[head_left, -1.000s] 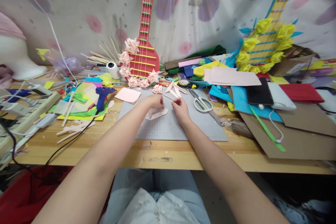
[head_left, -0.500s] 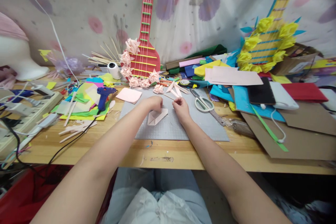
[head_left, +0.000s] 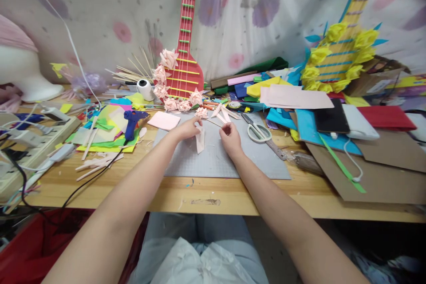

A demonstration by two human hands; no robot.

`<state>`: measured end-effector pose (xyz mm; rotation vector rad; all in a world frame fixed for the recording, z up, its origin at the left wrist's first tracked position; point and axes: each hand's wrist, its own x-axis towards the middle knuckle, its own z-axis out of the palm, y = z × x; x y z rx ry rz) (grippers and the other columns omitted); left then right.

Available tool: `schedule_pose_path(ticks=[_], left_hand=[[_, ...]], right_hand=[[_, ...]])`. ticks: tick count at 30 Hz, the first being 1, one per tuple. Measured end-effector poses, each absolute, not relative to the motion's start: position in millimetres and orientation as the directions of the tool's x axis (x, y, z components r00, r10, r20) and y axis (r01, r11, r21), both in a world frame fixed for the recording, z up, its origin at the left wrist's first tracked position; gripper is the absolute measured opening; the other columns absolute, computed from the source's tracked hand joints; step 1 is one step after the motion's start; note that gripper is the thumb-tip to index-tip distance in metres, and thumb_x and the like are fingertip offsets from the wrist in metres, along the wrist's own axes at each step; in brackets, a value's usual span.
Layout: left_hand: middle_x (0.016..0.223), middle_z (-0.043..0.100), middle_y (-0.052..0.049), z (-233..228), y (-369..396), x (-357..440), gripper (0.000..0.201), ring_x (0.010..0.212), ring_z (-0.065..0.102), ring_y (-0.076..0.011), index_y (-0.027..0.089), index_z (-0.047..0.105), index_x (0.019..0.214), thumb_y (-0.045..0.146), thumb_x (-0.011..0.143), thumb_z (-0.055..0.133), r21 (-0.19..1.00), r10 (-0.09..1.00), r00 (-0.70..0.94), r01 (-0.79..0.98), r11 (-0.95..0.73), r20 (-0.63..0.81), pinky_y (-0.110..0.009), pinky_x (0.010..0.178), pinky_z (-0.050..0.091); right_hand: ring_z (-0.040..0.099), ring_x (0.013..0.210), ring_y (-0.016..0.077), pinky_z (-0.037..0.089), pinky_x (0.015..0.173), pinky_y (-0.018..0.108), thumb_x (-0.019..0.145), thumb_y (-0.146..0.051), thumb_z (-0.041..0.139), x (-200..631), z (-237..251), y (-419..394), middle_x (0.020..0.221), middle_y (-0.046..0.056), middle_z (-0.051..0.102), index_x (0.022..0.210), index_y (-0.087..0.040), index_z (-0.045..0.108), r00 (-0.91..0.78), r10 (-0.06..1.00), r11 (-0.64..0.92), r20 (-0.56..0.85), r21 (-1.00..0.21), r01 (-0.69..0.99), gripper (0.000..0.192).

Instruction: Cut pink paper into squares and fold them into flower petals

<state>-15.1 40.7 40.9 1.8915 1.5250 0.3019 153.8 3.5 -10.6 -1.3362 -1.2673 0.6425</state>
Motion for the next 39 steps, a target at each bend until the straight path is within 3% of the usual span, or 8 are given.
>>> schedule_pose_path(ticks=[4, 7, 14, 16, 19, 23, 29, 39], left_hand=[[0.080, 0.061, -0.001, 21, 30, -21, 0.013, 0.065, 0.057, -0.0098, 0.017, 0.054, 0.082, 0.021, 0.070, 0.049, 0.806, 0.994, 0.024, 0.588, 0.071, -0.105, -0.018, 0.055, 0.046], [0.092, 0.061, -0.005, 17, 19, -18, 0.016, 0.075, 0.059, -0.0106, 0.015, 0.053, 0.085, 0.023, 0.072, 0.048, 0.931, 0.984, -0.120, 0.326, 0.166, -0.133, -0.019, 0.060, 0.050], [0.094, 0.061, -0.006, 16, -1, -9, 0.026, 0.084, 0.061, -0.0112, 0.013, 0.050, 0.091, 0.007, 0.067, 0.046, 0.979, 0.980, -0.059, -0.082, 0.186, -0.191, -0.024, 0.074, 0.051], [0.095, 0.060, -0.006, 13, -3, -11, 0.030, 0.083, 0.061, -0.0118, 0.014, 0.050, 0.095, 0.006, 0.066, 0.046, 0.983, 0.983, -0.038, -0.012, 0.181, -0.181, -0.026, 0.073, 0.051], [0.101, 0.057, -0.006, 10, -5, -20, 0.036, 0.082, 0.060, -0.0133, 0.017, 0.051, 0.100, 0.010, 0.065, 0.049, 0.926, 0.997, -0.064, 0.371, 0.067, -0.047, -0.029, 0.074, 0.050], [0.110, 0.053, -0.005, 11, -11, -33, 0.035, 0.100, 0.051, -0.0180, 0.022, 0.055, 0.100, 0.013, 0.066, 0.053, 0.594, 0.964, 0.031, 0.782, -0.188, 0.264, -0.032, 0.089, 0.043], [0.093, 0.064, -0.001, 11, -15, -32, 0.026, 0.096, 0.050, -0.0169, 0.025, 0.056, 0.100, 0.018, 0.076, 0.049, 0.540, 0.977, 0.123, 0.817, -0.201, 0.177, -0.028, 0.081, 0.043], [0.095, 0.064, -0.002, 8, -19, -32, 0.033, 0.100, 0.050, -0.0168, 0.021, 0.047, 0.107, 0.027, 0.075, 0.053, 0.586, 0.970, 0.090, 0.782, -0.210, 0.228, -0.029, 0.083, 0.040]], right_hand=[[0.046, 0.063, 0.0123, 0.037, 0.061, 0.026, 0.069, -0.023, 0.047, 151, -3, -6, 0.071, -0.001, 0.049, 0.078, -0.021, 0.045, 0.116, 0.906, 0.308, 0.406, -0.825, 0.474, 0.009], [0.048, 0.067, 0.0138, 0.038, 0.064, 0.028, 0.069, -0.024, 0.052, 145, 3, -13, 0.080, 0.001, 0.053, 0.087, -0.021, 0.048, -0.070, 0.882, 0.414, 0.466, -0.693, 0.590, 0.019], [0.047, 0.091, 0.0226, 0.037, 0.078, 0.034, 0.069, -0.011, 0.047, 134, 1, -11, 0.093, 0.008, 0.056, 0.098, -0.020, 0.050, -0.276, 0.833, 0.503, 0.479, -0.450, 0.738, 0.031], [0.047, 0.088, 0.0230, 0.037, 0.077, 0.035, 0.069, -0.007, 0.043, 135, -1, -7, 0.089, 0.007, 0.058, 0.097, -0.020, 0.051, -0.248, 0.846, 0.472, 0.473, -0.447, 0.760, 0.032], [0.047, 0.086, 0.0231, 0.037, 0.074, 0.034, 0.070, -0.006, 0.042, 137, -4, -3, 0.084, 0.006, 0.060, 0.096, -0.020, 0.051, -0.214, 0.860, 0.443, 0.464, -0.467, 0.765, 0.031], [0.048, 0.088, 0.0222, 0.037, 0.073, 0.033, 0.069, -0.005, 0.044, 140, -4, -4, 0.083, 0.004, 0.061, 0.093, -0.023, 0.053, -0.199, 0.871, 0.432, 0.450, -0.507, 0.746, 0.031], [0.050, 0.081, 0.0185, 0.038, 0.071, 0.031, 0.069, -0.010, 0.049, 145, -10, -5, 0.080, 0.001, 0.062, 0.091, -0.023, 0.053, -0.199, 0.905, 0.405, 0.375, -0.620, 0.672, 0.026], [0.052, 0.063, 0.0118, 0.039, 0.064, 0.027, 0.068, -0.025, 0.056, 144, -19, 7, 0.069, -0.003, 0.058, 0.082, -0.021, 0.052, -0.029, 0.979, 0.191, 0.203, -0.856, 0.481, 0.015]])
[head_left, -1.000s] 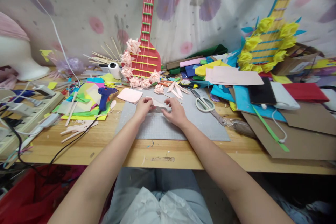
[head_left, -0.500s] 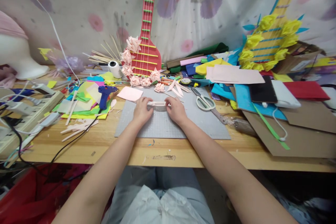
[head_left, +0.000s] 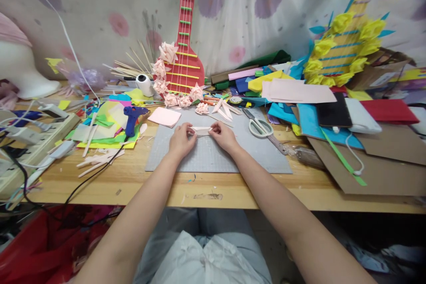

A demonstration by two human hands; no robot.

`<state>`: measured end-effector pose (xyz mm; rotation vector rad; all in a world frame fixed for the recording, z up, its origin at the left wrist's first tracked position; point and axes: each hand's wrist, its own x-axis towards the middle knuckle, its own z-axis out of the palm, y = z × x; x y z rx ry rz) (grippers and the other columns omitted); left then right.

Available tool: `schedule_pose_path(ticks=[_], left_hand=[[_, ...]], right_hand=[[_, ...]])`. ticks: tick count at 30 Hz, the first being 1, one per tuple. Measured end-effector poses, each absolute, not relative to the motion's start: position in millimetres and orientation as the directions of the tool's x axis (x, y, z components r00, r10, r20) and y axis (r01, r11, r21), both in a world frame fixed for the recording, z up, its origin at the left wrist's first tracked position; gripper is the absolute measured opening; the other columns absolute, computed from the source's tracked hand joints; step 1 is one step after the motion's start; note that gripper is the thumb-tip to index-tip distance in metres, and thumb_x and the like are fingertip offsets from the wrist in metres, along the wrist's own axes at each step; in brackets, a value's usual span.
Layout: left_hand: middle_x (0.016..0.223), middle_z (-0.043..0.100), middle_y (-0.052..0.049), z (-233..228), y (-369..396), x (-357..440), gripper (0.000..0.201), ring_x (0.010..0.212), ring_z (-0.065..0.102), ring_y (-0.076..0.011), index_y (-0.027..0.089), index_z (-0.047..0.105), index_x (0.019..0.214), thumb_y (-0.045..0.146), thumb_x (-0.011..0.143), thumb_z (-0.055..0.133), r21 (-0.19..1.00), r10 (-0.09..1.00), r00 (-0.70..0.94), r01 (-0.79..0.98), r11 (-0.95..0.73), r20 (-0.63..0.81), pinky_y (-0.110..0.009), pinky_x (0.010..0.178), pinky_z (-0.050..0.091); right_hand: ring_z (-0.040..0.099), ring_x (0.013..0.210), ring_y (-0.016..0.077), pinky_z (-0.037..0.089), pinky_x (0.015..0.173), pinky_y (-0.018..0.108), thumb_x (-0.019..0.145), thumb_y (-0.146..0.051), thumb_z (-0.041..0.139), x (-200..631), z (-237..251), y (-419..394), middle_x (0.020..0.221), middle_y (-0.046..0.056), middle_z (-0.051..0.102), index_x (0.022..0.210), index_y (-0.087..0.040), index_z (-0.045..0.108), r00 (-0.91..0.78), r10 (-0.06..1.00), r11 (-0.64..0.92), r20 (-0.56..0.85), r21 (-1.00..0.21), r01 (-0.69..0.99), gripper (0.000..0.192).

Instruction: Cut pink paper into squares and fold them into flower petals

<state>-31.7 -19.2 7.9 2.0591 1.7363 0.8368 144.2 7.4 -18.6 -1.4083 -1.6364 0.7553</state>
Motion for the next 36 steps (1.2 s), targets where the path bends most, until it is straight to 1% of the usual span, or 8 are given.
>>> schedule_pose_path(ticks=[3, 5, 11, 15, 19, 22, 27, 36], left_hand=[[0.097, 0.063, -0.002, 8, -18, -28, 0.034, 0.101, 0.050, -0.0161, 0.021, 0.044, 0.107, 0.028, 0.075, 0.053, 0.621, 0.975, 0.041, 0.765, -0.172, 0.220, -0.029, 0.083, 0.040], [0.092, 0.064, -0.002, 7, -15, -27, 0.032, 0.099, 0.051, -0.0163, 0.021, 0.044, 0.105, 0.028, 0.075, 0.052, 0.633, 0.978, 0.022, 0.759, -0.151, 0.207, -0.029, 0.082, 0.040], [0.082, 0.065, -0.001, 1, -10, -28, 0.029, 0.088, 0.055, -0.0162, 0.021, 0.045, 0.102, 0.025, 0.075, 0.052, 0.671, 0.981, 0.009, 0.729, -0.138, 0.193, -0.029, 0.077, 0.040], [0.080, 0.065, -0.001, 0, -10, -26, 0.032, 0.086, 0.056, -0.0168, 0.020, 0.045, 0.104, 0.027, 0.073, 0.055, 0.690, 0.979, -0.024, 0.713, -0.126, 0.205, -0.029, 0.074, 0.040], [0.080, 0.065, 0.000, -1, -9, -23, 0.032, 0.086, 0.057, -0.0174, 0.021, 0.046, 0.104, 0.028, 0.074, 0.054, 0.700, 0.977, -0.077, 0.709, -0.086, 0.199, -0.029, 0.072, 0.041], [0.080, 0.065, -0.001, -1, -8, -19, 0.030, 0.088, 0.057, -0.0181, 0.021, 0.046, 0.103, 0.027, 0.074, 0.054, 0.677, 0.976, -0.109, 0.734, -0.050, 0.190, -0.029, 0.072, 0.041], [0.078, 0.063, -0.002, 3, -11, -15, 0.035, 0.092, 0.056, -0.0202, 0.020, 0.043, 0.107, 0.027, 0.074, 0.053, 0.581, 0.961, -0.142, 0.814, -0.022, 0.236, -0.030, 0.072, 0.041], [0.079, 0.062, -0.003, 4, -14, -14, 0.044, 0.096, 0.054, -0.0214, 0.019, 0.039, 0.114, 0.025, 0.073, 0.054, 0.547, 0.956, -0.152, 0.837, -0.010, 0.251, -0.030, 0.074, 0.041]], right_hand=[[0.052, 0.063, 0.0118, 0.039, 0.064, 0.027, 0.068, -0.023, 0.056, 142, -16, 6, 0.069, -0.003, 0.058, 0.080, -0.021, 0.053, -0.002, 0.981, 0.167, 0.194, -0.835, 0.524, 0.013], [0.052, 0.063, 0.0119, 0.039, 0.064, 0.027, 0.068, -0.023, 0.056, 141, -16, 5, 0.069, -0.003, 0.058, 0.081, -0.021, 0.053, -0.002, 0.980, 0.168, 0.197, -0.830, 0.533, 0.014], [0.051, 0.064, 0.0111, 0.040, 0.064, 0.026, 0.068, -0.025, 0.057, 142, -17, 3, 0.072, -0.003, 0.058, 0.086, -0.020, 0.052, -0.049, 0.968, 0.239, 0.245, -0.847, 0.474, 0.020], [0.052, 0.067, 0.0120, 0.039, 0.066, 0.026, 0.070, -0.022, 0.054, 140, -16, 2, 0.069, -0.003, 0.057, 0.086, -0.020, 0.052, -0.019, 0.974, 0.197, 0.225, -0.805, 0.560, 0.016], [0.052, 0.070, 0.0137, 0.038, 0.066, 0.026, 0.072, -0.021, 0.053, 135, -12, -1, 0.068, -0.003, 0.058, 0.090, -0.021, 0.051, 0.002, 0.973, 0.173, 0.229, -0.740, 0.650, 0.018], [0.052, 0.073, 0.0154, 0.036, 0.067, 0.027, 0.074, -0.021, 0.051, 132, -9, -4, 0.070, -0.002, 0.060, 0.092, -0.021, 0.050, 0.002, 0.968, 0.174, 0.251, -0.678, 0.714, 0.019], [0.050, 0.076, 0.0179, 0.034, 0.068, 0.028, 0.076, -0.020, 0.049, 128, -8, -6, 0.074, 0.001, 0.061, 0.094, -0.020, 0.050, -0.013, 0.958, 0.180, 0.288, -0.561, 0.808, 0.019], [0.049, 0.075, 0.0185, 0.032, 0.067, 0.028, 0.078, -0.020, 0.046, 127, -7, -8, 0.075, 0.003, 0.060, 0.090, -0.018, 0.049, -0.026, 0.949, 0.186, 0.314, -0.493, 0.850, 0.012]])
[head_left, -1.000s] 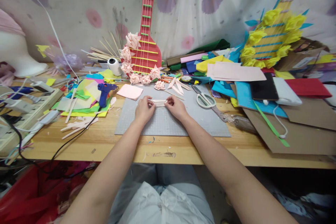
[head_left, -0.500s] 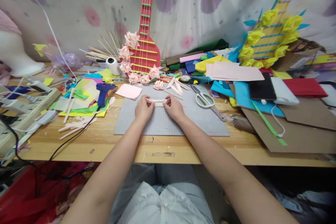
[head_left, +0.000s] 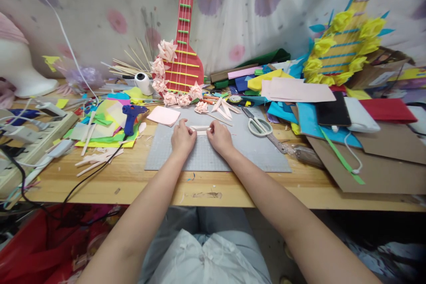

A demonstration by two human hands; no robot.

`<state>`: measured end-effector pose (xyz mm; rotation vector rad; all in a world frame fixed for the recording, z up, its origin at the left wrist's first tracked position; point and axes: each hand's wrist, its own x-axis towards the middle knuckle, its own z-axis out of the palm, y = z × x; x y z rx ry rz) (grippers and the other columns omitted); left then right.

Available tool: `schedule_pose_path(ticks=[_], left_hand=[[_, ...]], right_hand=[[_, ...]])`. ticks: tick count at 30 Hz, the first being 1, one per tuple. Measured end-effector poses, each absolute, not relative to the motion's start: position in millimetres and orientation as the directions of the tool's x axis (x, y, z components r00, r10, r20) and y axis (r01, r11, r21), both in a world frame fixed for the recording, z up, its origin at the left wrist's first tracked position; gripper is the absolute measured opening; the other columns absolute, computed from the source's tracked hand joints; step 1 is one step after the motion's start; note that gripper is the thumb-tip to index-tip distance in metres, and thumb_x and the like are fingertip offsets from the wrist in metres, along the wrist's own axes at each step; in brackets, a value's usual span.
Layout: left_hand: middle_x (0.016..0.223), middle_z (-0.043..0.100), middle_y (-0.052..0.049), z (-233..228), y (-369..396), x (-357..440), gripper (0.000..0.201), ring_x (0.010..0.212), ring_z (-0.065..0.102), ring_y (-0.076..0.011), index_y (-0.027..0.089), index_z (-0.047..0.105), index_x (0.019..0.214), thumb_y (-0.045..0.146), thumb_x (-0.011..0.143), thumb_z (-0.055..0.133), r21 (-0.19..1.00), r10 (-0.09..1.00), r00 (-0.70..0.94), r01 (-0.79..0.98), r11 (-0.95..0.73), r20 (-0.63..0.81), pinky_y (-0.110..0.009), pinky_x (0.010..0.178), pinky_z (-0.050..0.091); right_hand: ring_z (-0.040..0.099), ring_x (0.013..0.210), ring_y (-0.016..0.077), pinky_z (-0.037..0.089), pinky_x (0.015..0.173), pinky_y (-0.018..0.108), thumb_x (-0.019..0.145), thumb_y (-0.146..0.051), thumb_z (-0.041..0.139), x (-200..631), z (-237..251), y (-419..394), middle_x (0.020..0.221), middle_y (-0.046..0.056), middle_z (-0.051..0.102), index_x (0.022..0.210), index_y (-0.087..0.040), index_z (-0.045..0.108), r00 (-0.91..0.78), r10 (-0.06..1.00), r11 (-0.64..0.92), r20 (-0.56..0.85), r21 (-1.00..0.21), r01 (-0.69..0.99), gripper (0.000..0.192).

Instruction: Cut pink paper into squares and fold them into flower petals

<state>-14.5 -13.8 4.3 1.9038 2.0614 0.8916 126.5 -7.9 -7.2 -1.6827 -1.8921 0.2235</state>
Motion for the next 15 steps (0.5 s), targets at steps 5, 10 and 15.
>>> schedule_pose_path(ticks=[5, 10, 15], left_hand=[[0.081, 0.062, -0.004, 6.1, -14.3, -13.4, 0.044, 0.098, 0.054, -0.0211, 0.020, 0.039, 0.114, 0.026, 0.073, 0.053, 0.524, 0.962, -0.173, 0.851, 0.037, 0.213, -0.030, 0.076, 0.040], [0.079, 0.063, -0.003, 4.6, -13.3, -14.2, 0.042, 0.096, 0.054, -0.0212, 0.020, 0.039, 0.113, 0.027, 0.074, 0.053, 0.523, 0.958, -0.176, 0.852, 0.032, 0.228, -0.030, 0.074, 0.040], [0.079, 0.062, -0.003, 3.6, -12.5, -14.5, 0.042, 0.095, 0.054, -0.0209, 0.021, 0.040, 0.111, 0.028, 0.073, 0.055, 0.514, 0.957, -0.173, 0.857, 0.030, 0.232, -0.030, 0.074, 0.040]], right_hand=[[0.047, 0.073, 0.0182, 0.031, 0.065, 0.027, 0.079, -0.020, 0.046, 126.7, -6.7, -8.6, 0.075, 0.003, 0.059, 0.083, -0.018, 0.049, -0.047, 0.945, 0.197, 0.325, -0.446, 0.873, 0.006], [0.046, 0.074, 0.0178, 0.030, 0.065, 0.027, 0.080, -0.020, 0.044, 126.5, -5.8, -8.9, 0.076, 0.003, 0.058, 0.081, -0.018, 0.050, -0.060, 0.947, 0.199, 0.317, -0.430, 0.881, 0.006], [0.046, 0.075, 0.0174, 0.030, 0.066, 0.027, 0.081, -0.022, 0.044, 126.0, -4.9, -9.1, 0.076, 0.004, 0.058, 0.081, -0.018, 0.050, -0.056, 0.953, 0.179, 0.299, -0.401, 0.898, 0.006]])
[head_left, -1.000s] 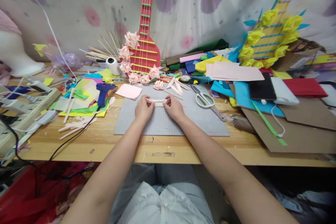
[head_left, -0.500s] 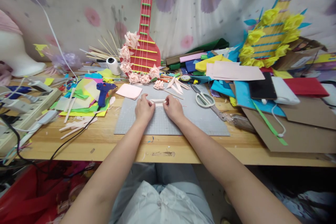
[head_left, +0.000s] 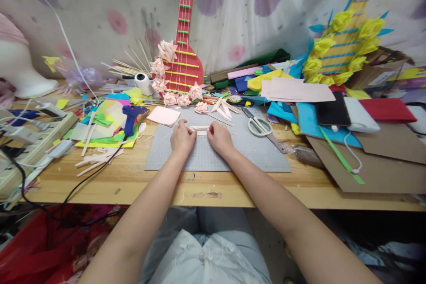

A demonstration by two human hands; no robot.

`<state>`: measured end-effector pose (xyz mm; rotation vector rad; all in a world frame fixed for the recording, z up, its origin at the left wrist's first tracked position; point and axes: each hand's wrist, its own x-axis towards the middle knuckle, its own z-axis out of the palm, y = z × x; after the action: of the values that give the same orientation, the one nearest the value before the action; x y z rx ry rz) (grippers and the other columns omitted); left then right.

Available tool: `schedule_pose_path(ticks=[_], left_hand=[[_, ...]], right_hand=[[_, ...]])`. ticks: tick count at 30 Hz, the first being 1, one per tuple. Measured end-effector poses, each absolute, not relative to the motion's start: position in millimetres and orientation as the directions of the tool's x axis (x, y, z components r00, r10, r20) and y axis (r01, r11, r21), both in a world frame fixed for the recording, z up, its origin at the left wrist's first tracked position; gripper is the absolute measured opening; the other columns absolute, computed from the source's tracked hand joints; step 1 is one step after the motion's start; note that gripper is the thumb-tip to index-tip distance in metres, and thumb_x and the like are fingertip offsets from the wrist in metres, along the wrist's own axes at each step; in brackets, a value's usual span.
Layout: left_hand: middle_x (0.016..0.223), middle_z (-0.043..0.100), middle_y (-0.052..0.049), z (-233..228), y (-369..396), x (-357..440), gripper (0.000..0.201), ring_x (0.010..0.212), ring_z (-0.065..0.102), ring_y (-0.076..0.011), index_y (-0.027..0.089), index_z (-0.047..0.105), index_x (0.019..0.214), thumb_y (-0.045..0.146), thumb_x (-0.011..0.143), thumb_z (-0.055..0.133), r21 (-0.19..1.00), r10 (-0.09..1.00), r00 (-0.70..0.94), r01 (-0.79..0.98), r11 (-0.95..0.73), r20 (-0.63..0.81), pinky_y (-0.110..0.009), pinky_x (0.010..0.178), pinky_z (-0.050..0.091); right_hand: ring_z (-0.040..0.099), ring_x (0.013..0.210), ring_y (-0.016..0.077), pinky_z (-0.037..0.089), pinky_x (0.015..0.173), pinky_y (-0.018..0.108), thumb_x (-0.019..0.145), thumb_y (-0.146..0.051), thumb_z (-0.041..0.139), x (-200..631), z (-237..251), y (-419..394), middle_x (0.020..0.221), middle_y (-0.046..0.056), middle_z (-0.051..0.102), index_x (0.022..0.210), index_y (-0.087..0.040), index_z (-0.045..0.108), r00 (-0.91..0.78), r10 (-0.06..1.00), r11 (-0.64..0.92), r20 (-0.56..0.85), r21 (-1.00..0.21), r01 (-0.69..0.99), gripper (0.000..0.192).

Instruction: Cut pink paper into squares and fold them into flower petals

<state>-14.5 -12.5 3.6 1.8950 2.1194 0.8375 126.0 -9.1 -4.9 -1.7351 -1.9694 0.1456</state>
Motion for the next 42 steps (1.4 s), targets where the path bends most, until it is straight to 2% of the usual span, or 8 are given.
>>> schedule_pose_path(ticks=[5, 9, 13, 16, 22, 27, 36, 42], left_hand=[[0.079, 0.060, -0.003, 5, -14, -14, 0.032, 0.093, 0.052, -0.0213, 0.022, 0.046, 0.104, 0.027, 0.074, 0.054, 0.474, 0.956, -0.145, 0.880, 0.008, 0.254, -0.030, 0.073, 0.040], [0.082, 0.058, -0.005, 6, -14, -13, 0.013, 0.093, 0.047, -0.0225, 0.024, 0.056, 0.089, 0.025, 0.078, 0.049, 0.367, 0.966, -0.003, 0.925, -0.096, 0.260, -0.032, 0.077, 0.038], [0.089, 0.056, -0.007, 6, -13, -12, 0.018, 0.096, 0.043, -0.0235, 0.025, 0.063, 0.083, 0.022, 0.080, 0.045, 0.317, 0.957, 0.095, 0.931, -0.183, 0.273, -0.034, 0.084, 0.035], [0.091, 0.054, -0.008, 5, -14, -10, 0.019, 0.097, 0.042, -0.0240, 0.026, 0.065, 0.083, 0.022, 0.079, 0.047, 0.323, 0.959, 0.075, 0.932, -0.165, 0.273, -0.036, 0.084, 0.034], [0.090, 0.053, -0.007, 6, -17, -8, 0.017, 0.096, 0.041, -0.0246, 0.025, 0.065, 0.081, 0.035, 0.074, 0.055, 0.342, 0.944, 0.042, 0.926, -0.160, 0.327, -0.037, 0.085, 0.033], [0.091, 0.053, -0.007, 5, -15, -11, 0.015, 0.097, 0.042, -0.0243, 0.027, 0.067, 0.080, 0.026, 0.075, 0.053, 0.375, 0.960, 0.005, 0.920, -0.114, 0.280, -0.037, 0.085, 0.033], [0.092, 0.056, -0.005, 6, -12, -17, 0.033, 0.098, 0.043, -0.0247, 0.031, 0.069, 0.082, 0.009, 0.072, 0.046, 0.438, 0.986, -0.022, 0.897, -0.055, 0.168, -0.038, 0.082, 0.034], [0.088, 0.059, -0.002, 4, -3, -26, 0.029, 0.089, 0.050, -0.0175, 0.024, 0.062, 0.089, 0.009, 0.071, 0.045, 0.557, 0.972, -0.033, 0.824, -0.106, 0.234, -0.032, 0.082, 0.038]], right_hand=[[0.047, 0.076, 0.0180, 0.030, 0.065, 0.027, 0.081, -0.022, 0.045, 124, -3, -10, 0.079, 0.004, 0.060, 0.083, -0.019, 0.051, -0.063, 0.952, 0.172, 0.299, -0.357, 0.918, 0.007], [0.047, 0.081, 0.0203, 0.030, 0.066, 0.029, 0.083, -0.021, 0.043, 123, -3, -11, 0.084, 0.006, 0.059, 0.086, -0.020, 0.054, -0.095, 0.945, 0.188, 0.314, -0.279, 0.942, 0.012], [0.046, 0.086, 0.0226, 0.032, 0.067, 0.031, 0.085, -0.021, 0.040, 121, -4, -12, 0.088, 0.009, 0.058, 0.087, -0.019, 0.056, -0.126, 0.945, 0.202, 0.301, -0.237, 0.950, 0.016], [0.046, 0.089, 0.0234, 0.033, 0.068, 0.032, 0.084, -0.022, 0.041, 119, -3, -13, 0.090, 0.011, 0.058, 0.088, -0.017, 0.056, -0.127, 0.946, 0.199, 0.299, -0.224, 0.954, 0.016], [0.046, 0.089, 0.0247, 0.035, 0.069, 0.033, 0.081, -0.033, 0.049, 115, 1, -16, 0.093, 0.012, 0.057, 0.091, -0.016, 0.055, -0.125, 0.950, 0.192, 0.287, -0.215, 0.958, 0.021], [0.046, 0.089, 0.0236, 0.035, 0.069, 0.032, 0.079, -0.019, 0.046, 119, 0, -16, 0.093, 0.011, 0.056, 0.091, -0.017, 0.055, -0.115, 0.955, 0.183, 0.274, -0.238, 0.954, 0.015], [0.046, 0.087, 0.0219, 0.035, 0.074, 0.030, 0.077, -0.011, 0.041, 130, -3, -12, 0.092, 0.009, 0.057, 0.090, -0.017, 0.054, -0.118, 0.957, 0.204, 0.267, -0.325, 0.923, 0.019], [0.046, 0.086, 0.0210, 0.035, 0.076, 0.031, 0.075, -0.011, 0.041, 131, -5, -10, 0.089, 0.009, 0.056, 0.087, -0.017, 0.054, -0.110, 0.957, 0.213, 0.269, -0.393, 0.894, 0.019]])
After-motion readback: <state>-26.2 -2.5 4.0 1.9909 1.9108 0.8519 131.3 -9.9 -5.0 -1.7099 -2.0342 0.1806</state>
